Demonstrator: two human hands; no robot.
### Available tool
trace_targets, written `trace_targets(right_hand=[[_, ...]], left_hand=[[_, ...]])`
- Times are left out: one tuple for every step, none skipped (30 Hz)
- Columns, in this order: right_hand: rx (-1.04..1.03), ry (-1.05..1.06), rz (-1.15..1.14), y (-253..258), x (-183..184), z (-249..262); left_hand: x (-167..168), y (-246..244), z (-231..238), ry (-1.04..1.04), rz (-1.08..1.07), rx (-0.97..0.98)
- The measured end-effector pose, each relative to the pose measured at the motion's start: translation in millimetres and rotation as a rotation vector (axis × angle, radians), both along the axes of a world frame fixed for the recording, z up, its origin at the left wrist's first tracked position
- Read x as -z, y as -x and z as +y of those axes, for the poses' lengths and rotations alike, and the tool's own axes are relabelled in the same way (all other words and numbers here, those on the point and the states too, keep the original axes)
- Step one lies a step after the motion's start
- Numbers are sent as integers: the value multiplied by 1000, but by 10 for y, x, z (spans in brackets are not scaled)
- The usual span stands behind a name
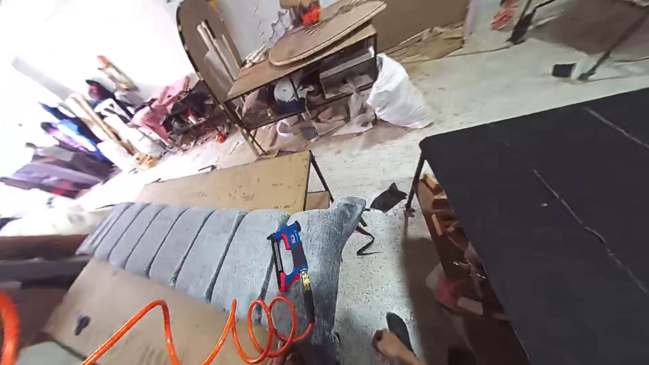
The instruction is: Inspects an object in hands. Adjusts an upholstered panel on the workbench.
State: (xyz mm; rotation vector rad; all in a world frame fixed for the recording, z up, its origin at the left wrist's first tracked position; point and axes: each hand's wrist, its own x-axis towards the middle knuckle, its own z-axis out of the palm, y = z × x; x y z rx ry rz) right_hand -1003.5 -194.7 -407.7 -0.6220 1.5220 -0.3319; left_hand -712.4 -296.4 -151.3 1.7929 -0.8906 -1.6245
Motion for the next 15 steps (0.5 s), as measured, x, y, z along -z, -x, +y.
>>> trace_targets(right_hand=[[11, 12, 40, 322, -14, -4], [32, 22, 88, 653, -80, -37], [67, 35, 134, 971, -206, -138], [119, 67, 170, 1241, -346, -293], [179, 107, 192, 1461, -490, -476], [255, 154, 203, 1653, -645, -695], [323, 205, 199, 1794, -792, -900], [381, 260, 181, 1895, -915, -1118], [420, 301, 161, 1972, -1015, -1313], [444, 333, 143, 2010, -1102, -1464], [447, 364, 135, 1994, -1188, -1606], [434, 405, 142, 1921, -1280, -1762], [410, 467, 169, 1796, -1398, -1927], [380, 556, 217, 1646, -1552, -2027], [351, 672, 269, 1470, -1727, -2099]], left_hand=[[-74, 201, 54, -7, -44, -27], [-130, 398, 77, -19, -109, -39], [-135, 546, 62, -32, -179, -12], [-117, 640, 39, -54, -229, 29], [-88, 705, 22, -74, -265, 74], [-50, 780, -15, -69, -308, 106], [-35, 841, -29, -58, -346, 118], [-35, 884, -52, -40, -373, 112], [-30, 917, -61, -22, -392, 95], [-4, 922, -46, -37, -407, 95], [13, 910, -19, -62, -409, 99], [23, 889, -12, -83, -405, 101], [24, 871, -32, -83, -397, 93], [40, 872, -21, -69, -385, 76], [63, 876, -10, -51, -376, 58]])
